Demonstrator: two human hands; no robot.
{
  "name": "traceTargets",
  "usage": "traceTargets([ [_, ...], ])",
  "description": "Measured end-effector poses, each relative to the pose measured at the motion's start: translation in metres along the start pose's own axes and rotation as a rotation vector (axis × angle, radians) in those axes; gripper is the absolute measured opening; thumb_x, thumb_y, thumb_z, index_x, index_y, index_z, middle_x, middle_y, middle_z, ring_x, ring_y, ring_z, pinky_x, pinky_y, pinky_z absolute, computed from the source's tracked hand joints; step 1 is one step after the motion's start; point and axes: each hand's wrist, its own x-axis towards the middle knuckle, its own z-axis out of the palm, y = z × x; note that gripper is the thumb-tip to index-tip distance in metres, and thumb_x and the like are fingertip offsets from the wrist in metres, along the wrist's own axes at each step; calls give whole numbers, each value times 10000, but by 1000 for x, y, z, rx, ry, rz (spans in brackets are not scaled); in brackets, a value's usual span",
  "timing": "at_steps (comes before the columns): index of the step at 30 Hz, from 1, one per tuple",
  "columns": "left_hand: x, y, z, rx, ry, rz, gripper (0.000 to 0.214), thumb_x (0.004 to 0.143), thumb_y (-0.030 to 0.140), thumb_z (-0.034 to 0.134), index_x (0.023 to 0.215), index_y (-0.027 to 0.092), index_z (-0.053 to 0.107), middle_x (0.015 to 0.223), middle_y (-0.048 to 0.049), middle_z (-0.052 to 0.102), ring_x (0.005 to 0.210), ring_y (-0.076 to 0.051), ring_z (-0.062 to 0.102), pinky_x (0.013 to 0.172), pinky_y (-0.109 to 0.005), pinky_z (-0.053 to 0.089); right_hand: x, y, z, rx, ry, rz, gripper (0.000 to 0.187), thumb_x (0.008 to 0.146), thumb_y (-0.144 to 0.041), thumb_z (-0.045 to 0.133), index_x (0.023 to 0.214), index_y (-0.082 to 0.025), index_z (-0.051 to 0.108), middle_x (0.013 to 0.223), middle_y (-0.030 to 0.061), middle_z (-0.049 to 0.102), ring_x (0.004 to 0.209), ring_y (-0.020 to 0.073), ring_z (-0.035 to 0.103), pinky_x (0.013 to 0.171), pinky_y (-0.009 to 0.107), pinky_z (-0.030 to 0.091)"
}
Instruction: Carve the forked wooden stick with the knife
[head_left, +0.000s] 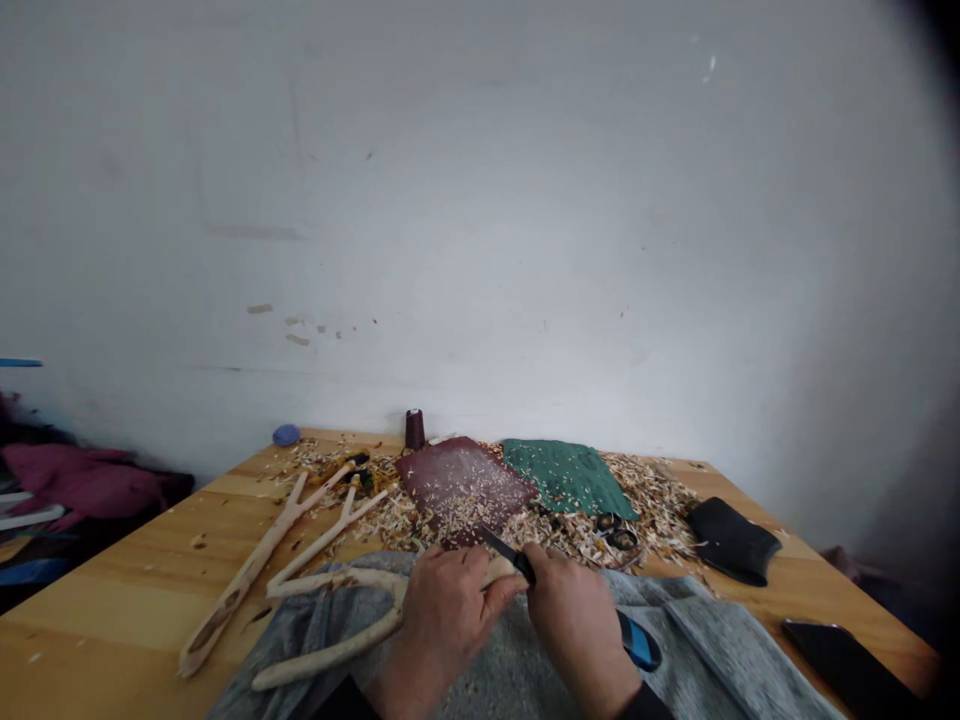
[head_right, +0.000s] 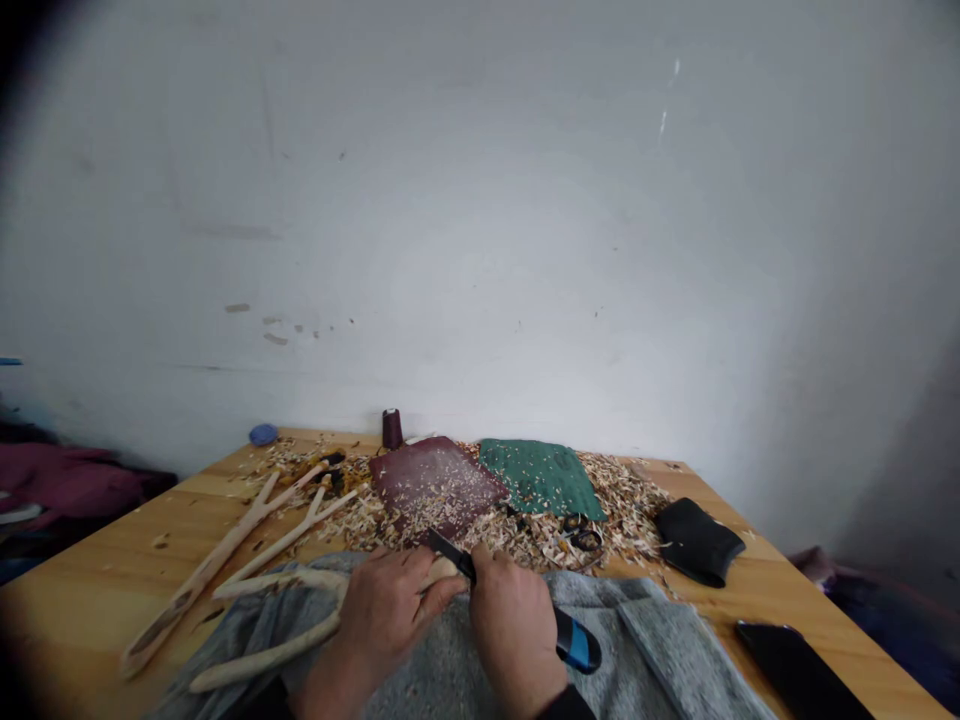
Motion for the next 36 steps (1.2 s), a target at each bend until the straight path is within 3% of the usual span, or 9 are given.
traceTargets([
  [8,3,-3,-11,-71,-67,-39,315,981,301,280,916,232,580,889,-32,667,858,-228,600,787,-384,370,9,14,15,140,114,83,247,969,-291,410,963,-249,654,793,41,740,723,199,693,574,257,345],
  [15,4,-3,-7,-39,-115,-91,261,965,302,336,913,210,575,937,-61,652,908,-259,588,804,-400,387,8,15,18,160,139,41,249,971,-302,414,958,-251,658,769,29,734,701,187,681,569,258,323],
  [21,3,-2,-2,-48,-219,-215,197,926,246,417,1066,183,542,970,-81,679,915,-263,639,748,-363,425,4,6,22,157,103,-14,164,918,-228,484,882,-240,643,779,20,732,716,170,674,570,245,299],
  [24,4,0,-5,-48,-247,-209,210,927,261,398,1046,187,554,958,-83,684,912,-268,645,752,-371,437,4,2,22,172,68,-28,151,900,-207,496,879,-236,643,806,25,734,737,173,676,574,248,295],
  [36,1,-3,-14,-183,-161,-86,267,903,322,408,1041,206,606,990,-83,663,956,-264,617,831,-400,455,-1,-4,20,286,49,-49,221,887,-152,490,978,-253,665,893,27,738,780,179,682,614,250,330],
])
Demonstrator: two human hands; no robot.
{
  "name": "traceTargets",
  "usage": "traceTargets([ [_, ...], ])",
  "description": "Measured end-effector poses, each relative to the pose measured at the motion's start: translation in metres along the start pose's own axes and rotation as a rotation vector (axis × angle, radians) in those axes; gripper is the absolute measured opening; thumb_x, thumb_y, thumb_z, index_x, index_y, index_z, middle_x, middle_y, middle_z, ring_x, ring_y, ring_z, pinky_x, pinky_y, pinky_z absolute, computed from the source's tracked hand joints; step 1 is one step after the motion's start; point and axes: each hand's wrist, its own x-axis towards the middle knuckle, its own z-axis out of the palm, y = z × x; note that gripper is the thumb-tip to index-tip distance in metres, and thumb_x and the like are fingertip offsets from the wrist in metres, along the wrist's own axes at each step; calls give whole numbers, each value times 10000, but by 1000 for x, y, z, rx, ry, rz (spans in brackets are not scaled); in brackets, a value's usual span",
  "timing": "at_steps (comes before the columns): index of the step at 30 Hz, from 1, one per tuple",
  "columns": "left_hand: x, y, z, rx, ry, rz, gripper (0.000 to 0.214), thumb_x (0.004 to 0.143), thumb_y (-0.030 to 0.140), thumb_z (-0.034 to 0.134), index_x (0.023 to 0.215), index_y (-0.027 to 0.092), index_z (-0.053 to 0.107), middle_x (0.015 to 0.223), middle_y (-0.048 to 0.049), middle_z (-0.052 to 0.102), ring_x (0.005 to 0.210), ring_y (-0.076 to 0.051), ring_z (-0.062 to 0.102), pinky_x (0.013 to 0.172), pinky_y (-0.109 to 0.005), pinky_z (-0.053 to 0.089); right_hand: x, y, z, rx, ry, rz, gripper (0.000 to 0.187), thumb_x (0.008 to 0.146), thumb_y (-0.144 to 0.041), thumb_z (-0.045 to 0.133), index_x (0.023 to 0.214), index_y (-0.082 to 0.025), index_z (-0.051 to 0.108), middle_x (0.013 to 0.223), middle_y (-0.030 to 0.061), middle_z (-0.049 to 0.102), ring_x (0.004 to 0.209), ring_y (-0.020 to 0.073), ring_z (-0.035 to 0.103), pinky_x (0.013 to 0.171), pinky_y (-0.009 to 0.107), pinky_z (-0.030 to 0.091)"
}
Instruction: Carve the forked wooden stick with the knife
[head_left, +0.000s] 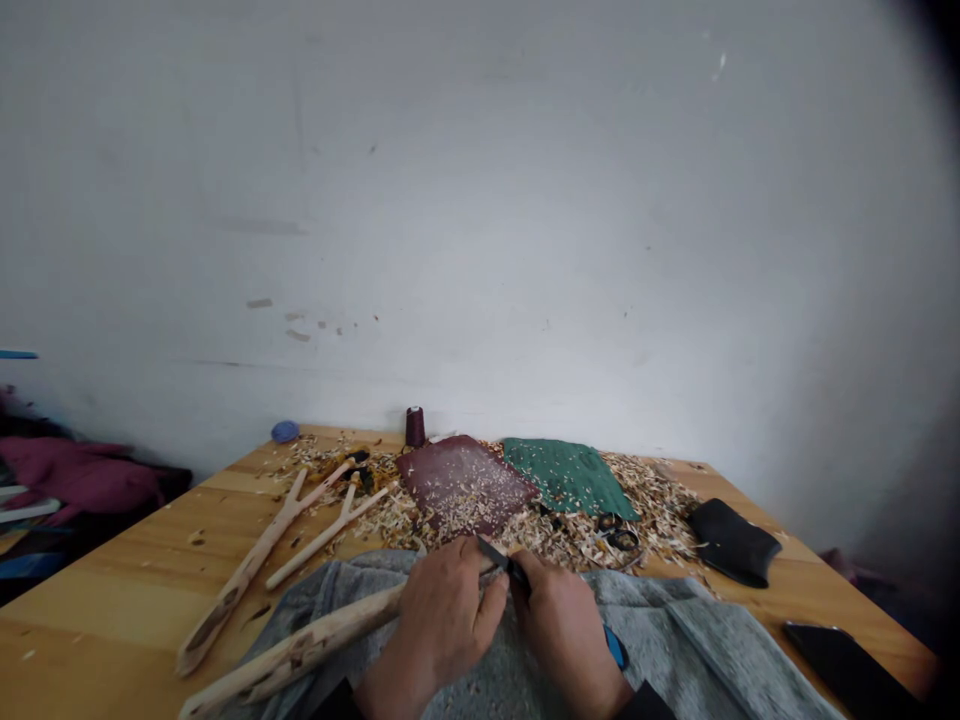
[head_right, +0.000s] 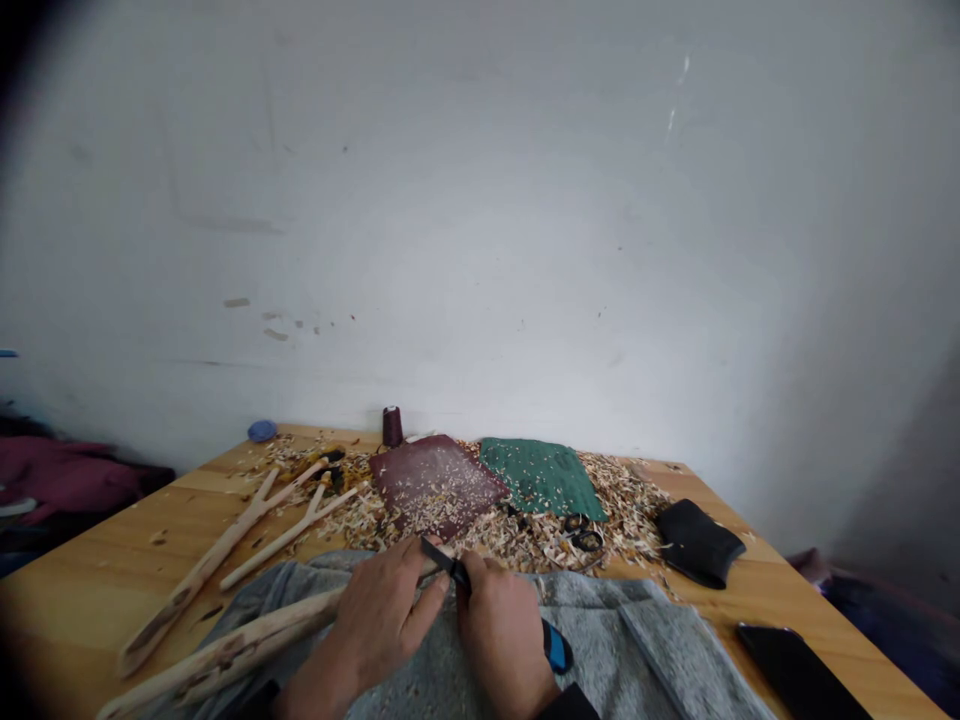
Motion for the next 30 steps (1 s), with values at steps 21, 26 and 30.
traceTargets([
  [21,3,0,2,31,28,2,238,892,447,533,935,265,681,902,-13,726,873,-254,674,723,-355,459,2,-2,-6,-82,-85,42,253,876,-126,442,945,-239,657,859,54,747,770,198,695,574,258,327],
  [26,0,6,5,148,62,-17,322,926,456,456,845,226,666,806,-40,723,787,-254,684,646,-340,442,1,-4,-10,-129,-103,91,284,888,-121,403,981,-238,645,880,66,743,782,213,697,584,264,353],
  [30,-2,12,6,179,115,20,335,939,444,426,799,220,632,752,-31,707,747,-243,678,630,-338,435,1,-5,-12,-142,-121,121,294,882,-113,405,999,-238,644,889,67,741,794,219,699,590,268,359],
])
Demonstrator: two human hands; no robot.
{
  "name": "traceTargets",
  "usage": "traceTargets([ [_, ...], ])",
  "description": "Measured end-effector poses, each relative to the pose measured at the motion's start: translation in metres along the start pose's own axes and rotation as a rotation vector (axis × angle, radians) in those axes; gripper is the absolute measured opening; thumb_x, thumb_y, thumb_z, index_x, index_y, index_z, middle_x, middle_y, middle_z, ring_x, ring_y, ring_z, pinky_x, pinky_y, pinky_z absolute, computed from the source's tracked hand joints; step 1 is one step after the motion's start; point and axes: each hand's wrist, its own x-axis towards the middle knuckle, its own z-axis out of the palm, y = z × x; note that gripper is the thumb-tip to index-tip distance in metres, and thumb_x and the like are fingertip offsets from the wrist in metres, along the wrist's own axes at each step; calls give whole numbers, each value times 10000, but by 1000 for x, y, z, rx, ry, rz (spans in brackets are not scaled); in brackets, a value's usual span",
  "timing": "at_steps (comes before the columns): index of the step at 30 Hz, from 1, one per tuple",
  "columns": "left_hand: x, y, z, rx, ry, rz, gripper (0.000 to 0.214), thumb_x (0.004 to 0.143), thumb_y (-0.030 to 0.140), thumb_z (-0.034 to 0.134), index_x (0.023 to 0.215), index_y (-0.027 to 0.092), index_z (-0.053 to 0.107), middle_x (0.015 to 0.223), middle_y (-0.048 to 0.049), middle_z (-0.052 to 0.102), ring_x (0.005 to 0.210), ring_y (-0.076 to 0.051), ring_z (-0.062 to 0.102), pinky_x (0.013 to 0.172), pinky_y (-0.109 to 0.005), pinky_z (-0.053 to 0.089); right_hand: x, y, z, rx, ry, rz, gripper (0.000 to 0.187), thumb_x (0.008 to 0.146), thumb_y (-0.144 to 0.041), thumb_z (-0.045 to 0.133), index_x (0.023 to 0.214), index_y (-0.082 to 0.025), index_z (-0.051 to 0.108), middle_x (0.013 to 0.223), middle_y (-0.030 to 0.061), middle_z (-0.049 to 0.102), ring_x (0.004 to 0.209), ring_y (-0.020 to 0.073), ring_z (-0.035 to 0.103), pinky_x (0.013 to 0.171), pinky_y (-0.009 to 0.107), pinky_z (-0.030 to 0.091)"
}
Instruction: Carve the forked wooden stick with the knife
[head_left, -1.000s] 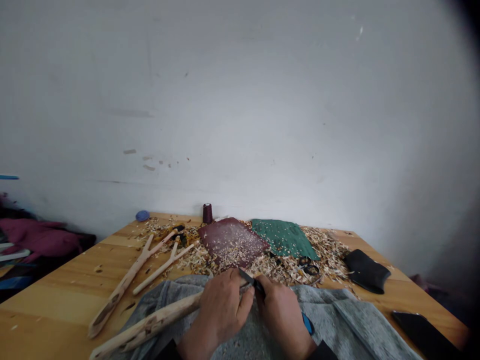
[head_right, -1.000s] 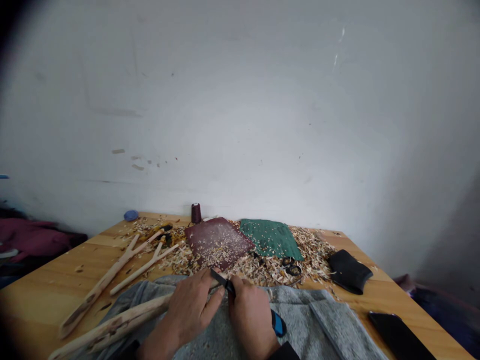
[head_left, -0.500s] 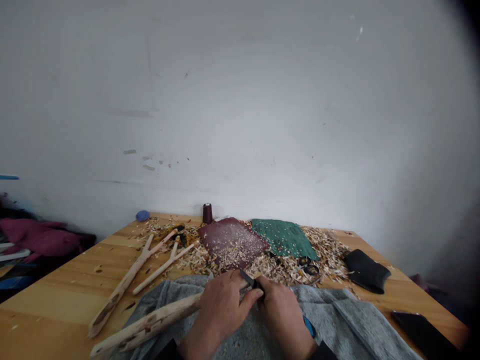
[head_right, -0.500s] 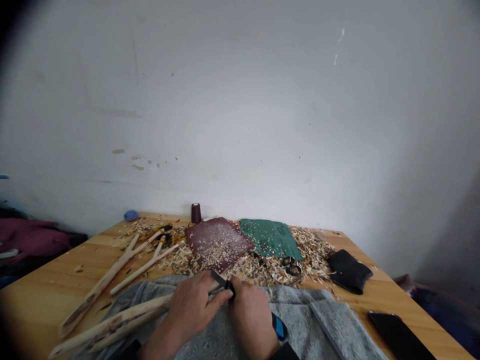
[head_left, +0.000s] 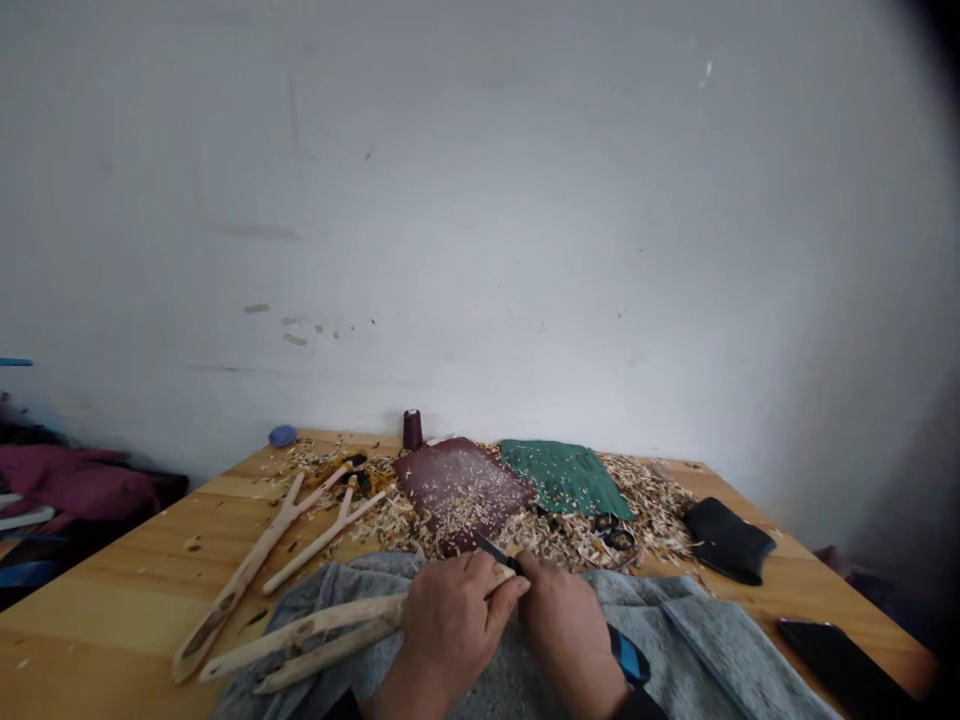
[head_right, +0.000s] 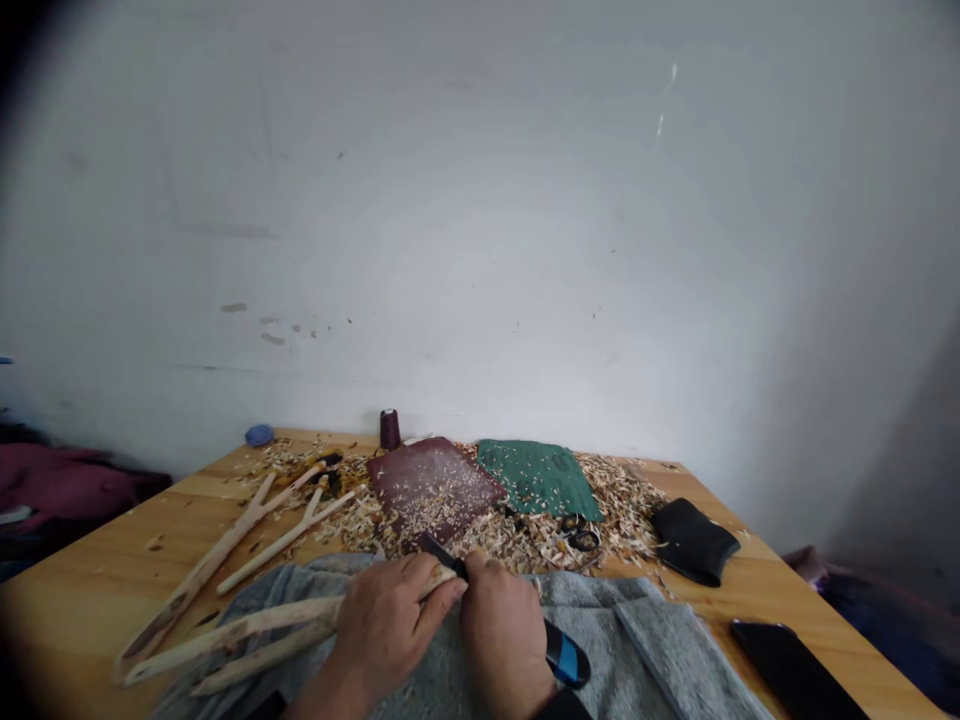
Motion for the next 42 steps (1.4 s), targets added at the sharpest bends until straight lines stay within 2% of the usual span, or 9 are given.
traceTargets([
  [5,2,-5,2,-33,8,-43,324,839,538,586,832,215,616,789,-32,711,778,-241,672,652,-318,442,3,7,6,44,108,-19,229,887,-150,448,980,-232,641,806,46,737,756,201,691,584,255,342],
  [7,3,-9,3,-55,0,-61,302,805,498,645,899,212,614,844,-40,715,815,-247,669,673,-319,450,5,11,10,57,160,-46,221,905,-169,446,972,-232,647,809,43,737,755,187,683,601,246,346],
  [11,5,-14,3,-102,-22,-16,104,890,271,531,925,219,614,896,-35,695,861,-219,650,722,-316,453,7,17,13,106,235,-118,213,910,-191,460,957,-231,664,829,34,732,765,171,668,640,231,359],
  [15,7,-19,-1,-87,13,-17,173,897,295,525,1022,233,627,972,-48,679,927,-245,629,763,-351,459,4,16,11,189,252,-200,250,870,-142,483,1013,-243,661,901,13,725,809,166,664,686,221,369],
  [18,7,-20,-1,-39,38,-70,271,888,197,487,1128,243,606,1015,-57,683,936,-257,632,784,-383,459,1,13,11,202,224,-244,288,814,-94,498,998,-242,665,901,6,712,819,168,657,704,219,367],
  [20,7,-20,1,-47,42,-63,295,883,159,453,1124,235,605,1005,-60,687,925,-251,638,783,-380,460,0,12,10,190,212,-264,289,793,-78,499,963,-237,671,875,8,703,803,167,650,700,218,364],
  [27,2,-23,3,-231,52,22,216,884,282,466,1045,202,585,942,-60,695,879,-235,657,757,-357,481,0,9,10,211,258,-252,281,801,-78,490,941,-236,675,882,16,706,803,151,647,698,202,366],
  [36,1,-24,1,-234,48,45,222,922,304,383,949,205,579,876,-60,680,828,-231,648,727,-366,478,2,9,14,218,218,-208,282,812,-119,500,979,-256,681,922,10,721,830,151,661,702,201,377],
  [42,-2,-22,0,-249,77,99,327,855,434,512,1080,205,568,984,-82,683,918,-255,644,779,-386,482,1,8,11,233,175,-207,280,777,-121,509,958,-248,681,903,23,723,810,162,655,685,213,368],
])
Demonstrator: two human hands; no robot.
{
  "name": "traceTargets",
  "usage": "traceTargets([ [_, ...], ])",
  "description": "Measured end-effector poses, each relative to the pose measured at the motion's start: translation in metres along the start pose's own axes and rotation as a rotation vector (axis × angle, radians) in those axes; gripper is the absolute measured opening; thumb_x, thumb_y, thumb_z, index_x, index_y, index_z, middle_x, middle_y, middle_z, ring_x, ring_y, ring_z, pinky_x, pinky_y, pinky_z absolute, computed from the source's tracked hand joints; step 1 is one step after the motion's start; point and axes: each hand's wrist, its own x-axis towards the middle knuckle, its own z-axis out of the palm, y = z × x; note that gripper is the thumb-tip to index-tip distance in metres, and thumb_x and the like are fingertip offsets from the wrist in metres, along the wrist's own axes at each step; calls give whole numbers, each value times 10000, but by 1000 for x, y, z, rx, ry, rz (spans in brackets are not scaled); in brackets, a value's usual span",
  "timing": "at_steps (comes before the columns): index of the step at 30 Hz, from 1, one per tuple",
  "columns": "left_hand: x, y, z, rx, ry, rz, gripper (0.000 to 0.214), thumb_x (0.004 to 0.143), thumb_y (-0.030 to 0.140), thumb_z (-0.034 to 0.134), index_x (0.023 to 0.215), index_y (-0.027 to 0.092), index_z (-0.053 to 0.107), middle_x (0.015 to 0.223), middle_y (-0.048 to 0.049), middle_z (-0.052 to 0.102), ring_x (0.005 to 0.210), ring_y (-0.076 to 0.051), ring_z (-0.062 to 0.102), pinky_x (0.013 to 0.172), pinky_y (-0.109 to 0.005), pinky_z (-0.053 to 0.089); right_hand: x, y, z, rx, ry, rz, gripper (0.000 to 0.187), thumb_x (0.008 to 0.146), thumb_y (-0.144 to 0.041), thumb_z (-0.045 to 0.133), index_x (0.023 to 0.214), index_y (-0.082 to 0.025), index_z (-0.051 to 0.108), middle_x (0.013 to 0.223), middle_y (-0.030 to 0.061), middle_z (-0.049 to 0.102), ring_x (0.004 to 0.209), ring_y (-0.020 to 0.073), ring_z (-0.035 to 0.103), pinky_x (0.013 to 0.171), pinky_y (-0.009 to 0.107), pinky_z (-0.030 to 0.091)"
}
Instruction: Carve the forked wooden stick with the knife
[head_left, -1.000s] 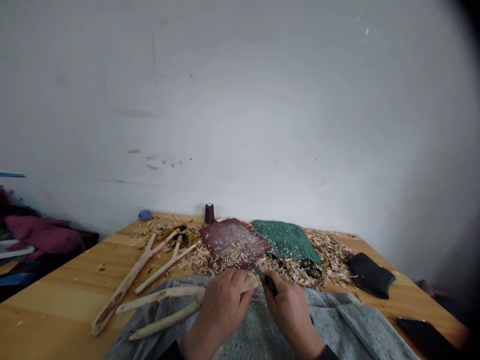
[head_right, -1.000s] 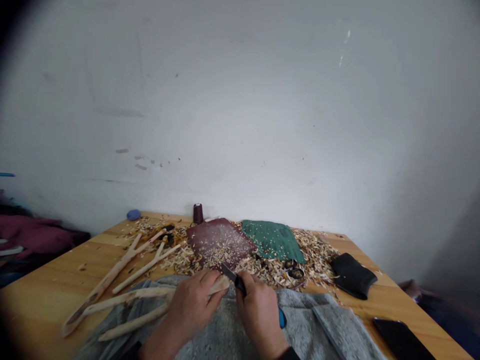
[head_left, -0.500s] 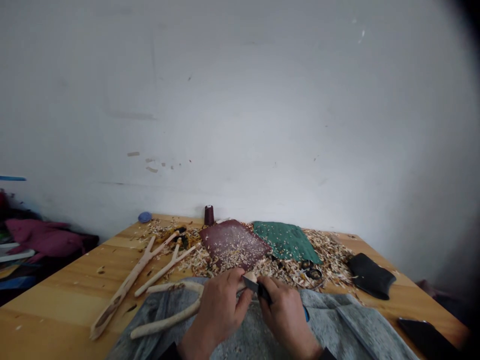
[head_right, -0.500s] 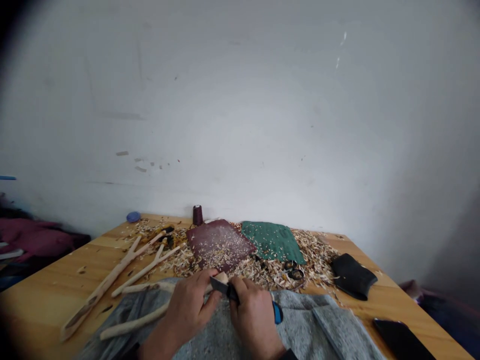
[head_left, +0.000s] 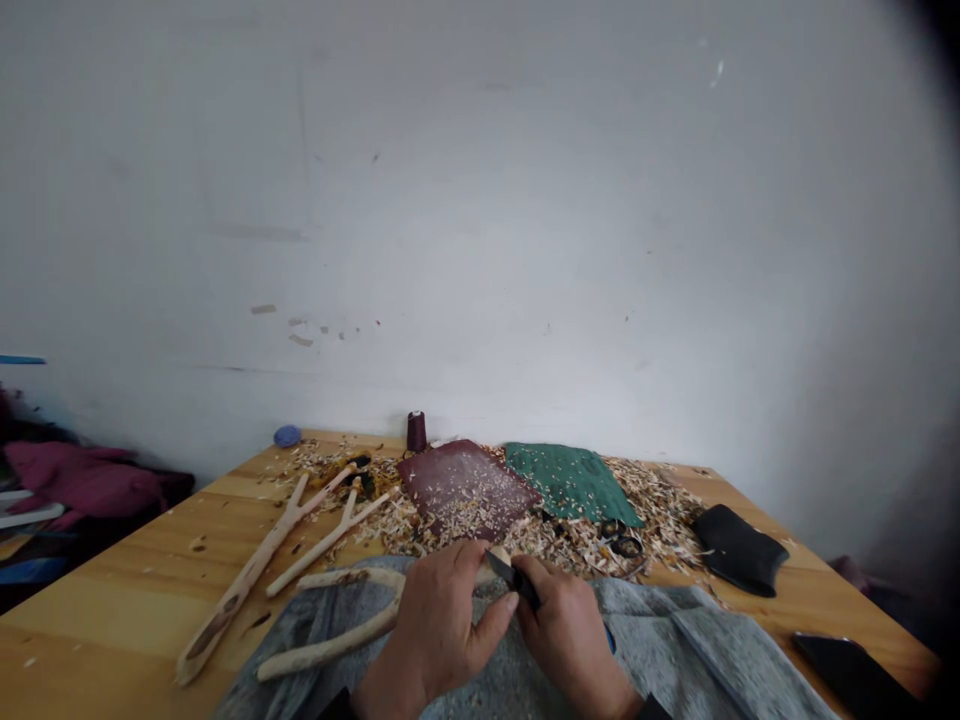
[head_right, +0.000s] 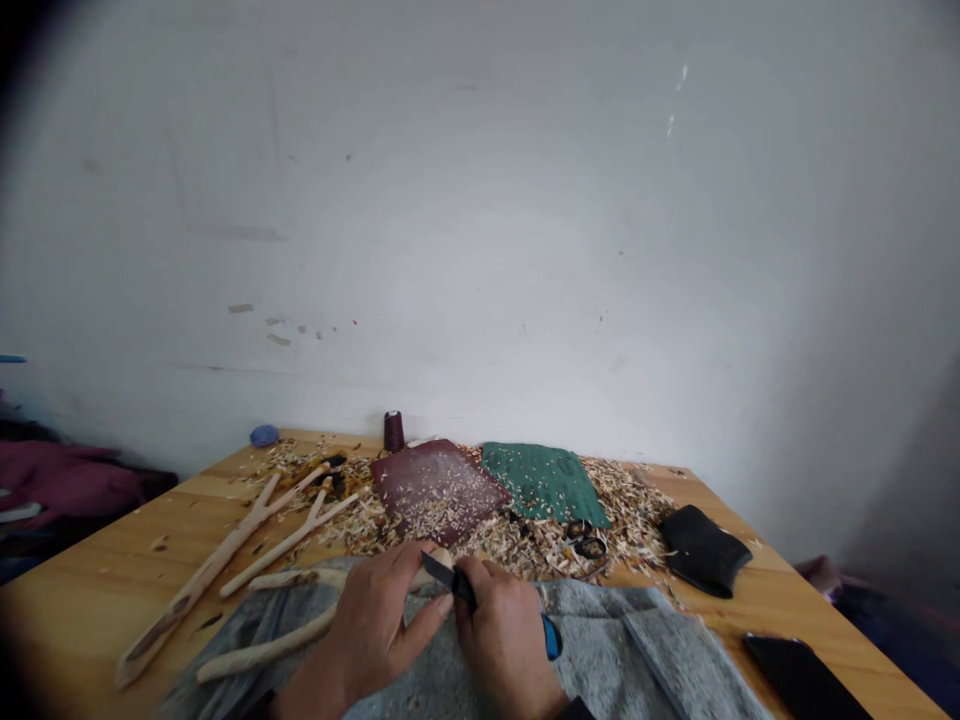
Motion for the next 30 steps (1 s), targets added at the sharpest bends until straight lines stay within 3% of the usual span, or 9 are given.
traceTargets([
  [6,1,7,1,46,-22,-139,381,792,585,583,868,213,607,820,-59,682,819,-263,651,707,-384,483,-1,-2,2,1,-12,-28,264,763,-93,486,903,-235,659,819,11,701,765,162,648,636,223,335],
  [11,2,8,-1,80,-41,-106,404,825,614,515,840,222,611,796,-59,691,792,-256,661,666,-359,466,-2,-3,3,-46,-2,-30,264,792,-90,487,926,-244,654,849,7,706,788,163,649,644,223,334],
  [20,6,11,-10,102,-156,-109,403,884,550,458,922,213,678,878,-73,719,840,-279,676,696,-375,467,-3,-15,-10,-194,-70,38,335,841,-52,456,1020,-252,656,911,26,712,826,182,668,648,236,368],
  [30,5,10,-8,3,-91,-83,247,875,455,536,927,273,696,882,-9,733,842,-245,683,703,-343,459,-4,-17,-12,-335,-66,70,360,880,-55,420,1104,-234,637,966,67,703,860,199,671,691,248,424],
])
